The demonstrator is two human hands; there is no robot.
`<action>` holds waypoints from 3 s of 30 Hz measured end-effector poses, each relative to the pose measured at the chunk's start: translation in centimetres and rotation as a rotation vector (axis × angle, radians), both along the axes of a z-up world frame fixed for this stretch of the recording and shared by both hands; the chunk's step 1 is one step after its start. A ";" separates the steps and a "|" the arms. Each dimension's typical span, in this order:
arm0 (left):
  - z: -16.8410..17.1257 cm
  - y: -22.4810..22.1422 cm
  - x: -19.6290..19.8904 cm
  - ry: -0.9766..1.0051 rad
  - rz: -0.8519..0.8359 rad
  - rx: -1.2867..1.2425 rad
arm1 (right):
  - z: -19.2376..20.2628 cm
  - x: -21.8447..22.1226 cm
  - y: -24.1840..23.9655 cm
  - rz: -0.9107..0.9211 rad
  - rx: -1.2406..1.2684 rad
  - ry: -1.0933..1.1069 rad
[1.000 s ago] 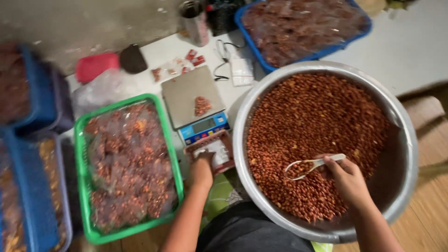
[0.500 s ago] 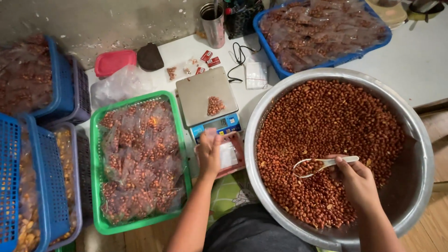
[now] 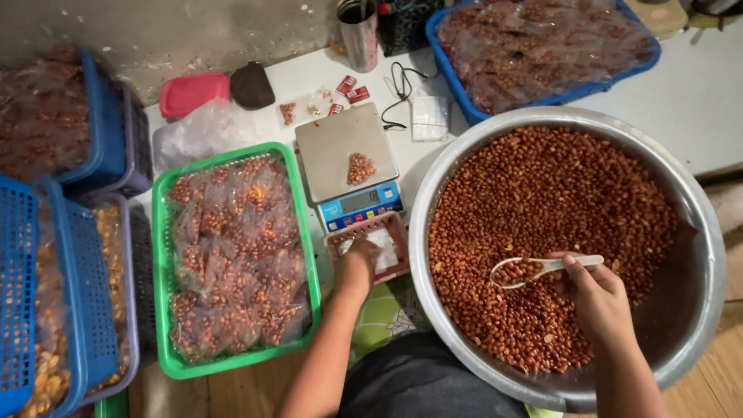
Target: The person is portioning peanuts by scooping them from a large bowl into small plastic bags, weighing each bag on a digital scale, and then placing the filled bags into a tray.
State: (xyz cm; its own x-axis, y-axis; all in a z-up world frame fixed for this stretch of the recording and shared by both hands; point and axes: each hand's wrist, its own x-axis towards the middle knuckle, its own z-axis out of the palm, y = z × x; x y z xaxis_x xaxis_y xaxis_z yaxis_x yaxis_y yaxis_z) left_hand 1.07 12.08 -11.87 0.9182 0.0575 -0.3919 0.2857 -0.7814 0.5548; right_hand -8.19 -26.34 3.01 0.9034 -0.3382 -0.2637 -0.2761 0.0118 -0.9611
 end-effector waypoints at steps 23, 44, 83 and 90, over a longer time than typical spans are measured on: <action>17.4 -14.0 -2.2 0.051 -0.507 -0.819 | 8.3 0.4 1.9 0.068 -0.426 -0.349; 9.9 0.8 14.8 -0.622 0.126 -0.327 | -3.4 -0.8 -0.4 0.081 -0.592 0.323; 13.4 -15.6 -2.3 0.030 -0.538 -0.894 | 7.4 -0.7 1.3 -0.021 -0.769 -0.451; 12.1 -7.7 3.7 -0.551 -0.176 -1.230 | -4.1 1.4 -1.2 0.168 -0.843 0.217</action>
